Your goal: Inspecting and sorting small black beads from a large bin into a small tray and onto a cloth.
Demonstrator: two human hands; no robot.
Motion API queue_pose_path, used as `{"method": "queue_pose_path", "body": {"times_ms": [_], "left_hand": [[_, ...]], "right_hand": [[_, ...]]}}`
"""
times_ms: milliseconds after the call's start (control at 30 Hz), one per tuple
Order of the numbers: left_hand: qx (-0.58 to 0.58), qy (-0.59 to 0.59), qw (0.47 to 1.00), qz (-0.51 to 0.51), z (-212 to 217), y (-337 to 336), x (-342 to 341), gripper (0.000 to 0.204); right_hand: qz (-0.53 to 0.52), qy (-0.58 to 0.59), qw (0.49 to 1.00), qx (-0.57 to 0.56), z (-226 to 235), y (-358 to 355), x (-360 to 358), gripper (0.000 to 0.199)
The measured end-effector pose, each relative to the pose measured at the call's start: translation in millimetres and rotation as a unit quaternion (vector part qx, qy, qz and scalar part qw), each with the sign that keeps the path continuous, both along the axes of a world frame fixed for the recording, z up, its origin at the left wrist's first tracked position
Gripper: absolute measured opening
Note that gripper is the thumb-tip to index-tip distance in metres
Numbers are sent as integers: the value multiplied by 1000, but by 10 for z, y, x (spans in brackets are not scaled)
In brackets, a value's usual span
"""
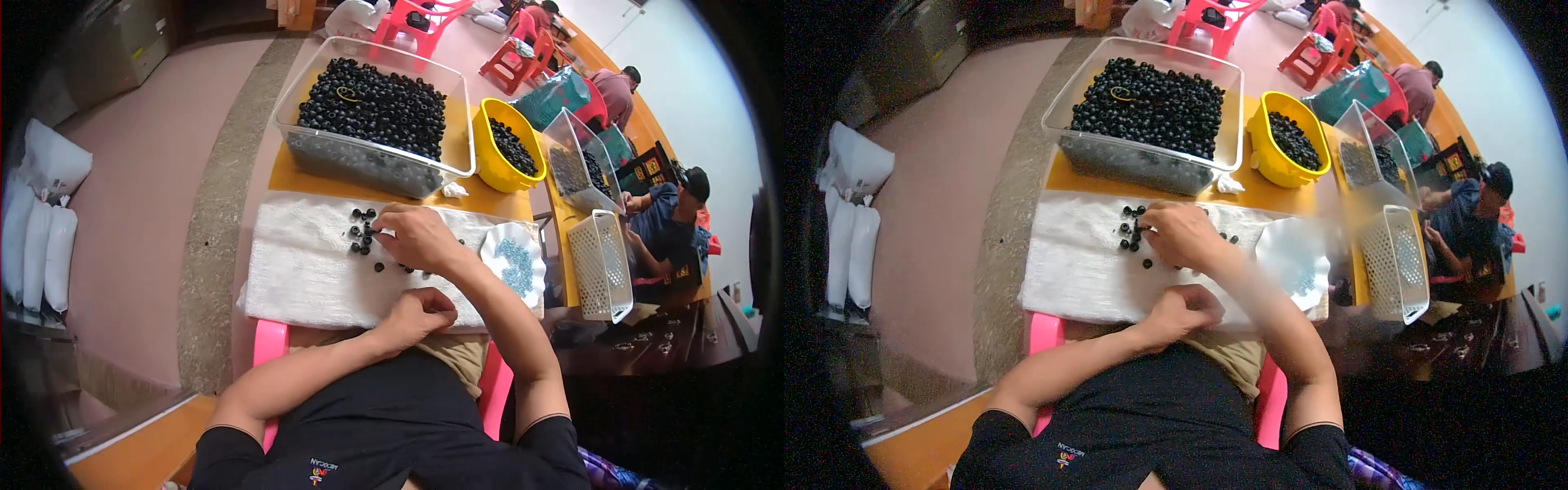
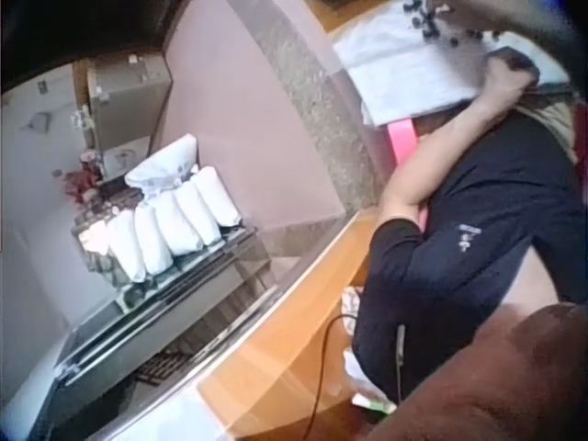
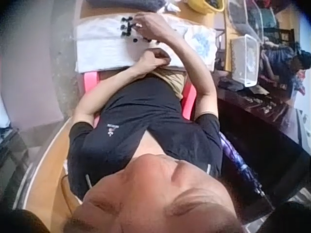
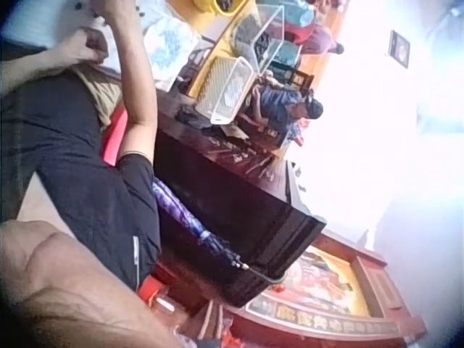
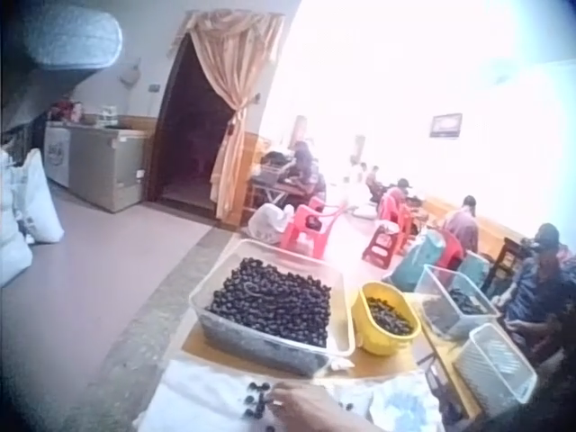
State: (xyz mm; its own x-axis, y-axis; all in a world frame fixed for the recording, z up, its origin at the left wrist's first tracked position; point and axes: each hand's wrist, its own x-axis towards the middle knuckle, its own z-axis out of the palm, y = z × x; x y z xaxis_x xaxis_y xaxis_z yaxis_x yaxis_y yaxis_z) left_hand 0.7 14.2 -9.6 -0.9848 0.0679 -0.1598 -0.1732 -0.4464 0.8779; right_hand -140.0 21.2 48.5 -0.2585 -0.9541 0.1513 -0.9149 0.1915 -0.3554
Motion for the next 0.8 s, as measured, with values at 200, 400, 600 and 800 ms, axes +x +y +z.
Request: {"method": "queue_pose_path", "body": {"times_ms": [200, 400, 600, 800], "left_hand": [[24, 30, 999, 19, -89, 44, -7, 12], [41, 61, 996, 47, -16, 35, 12, 7], [36, 25, 998, 42, 29, 4, 0, 8], [174, -82, 977, 90, 127, -60, 25, 12]], "right_hand": [[1, 11, 996, 90, -39, -374, 207, 21], [2, 61, 990, 127, -182, -463, 186, 17], [26, 0, 1000, -5, -80, -149, 146, 15], [-31, -69, 988, -131, 118, 460, 179, 23]]}}
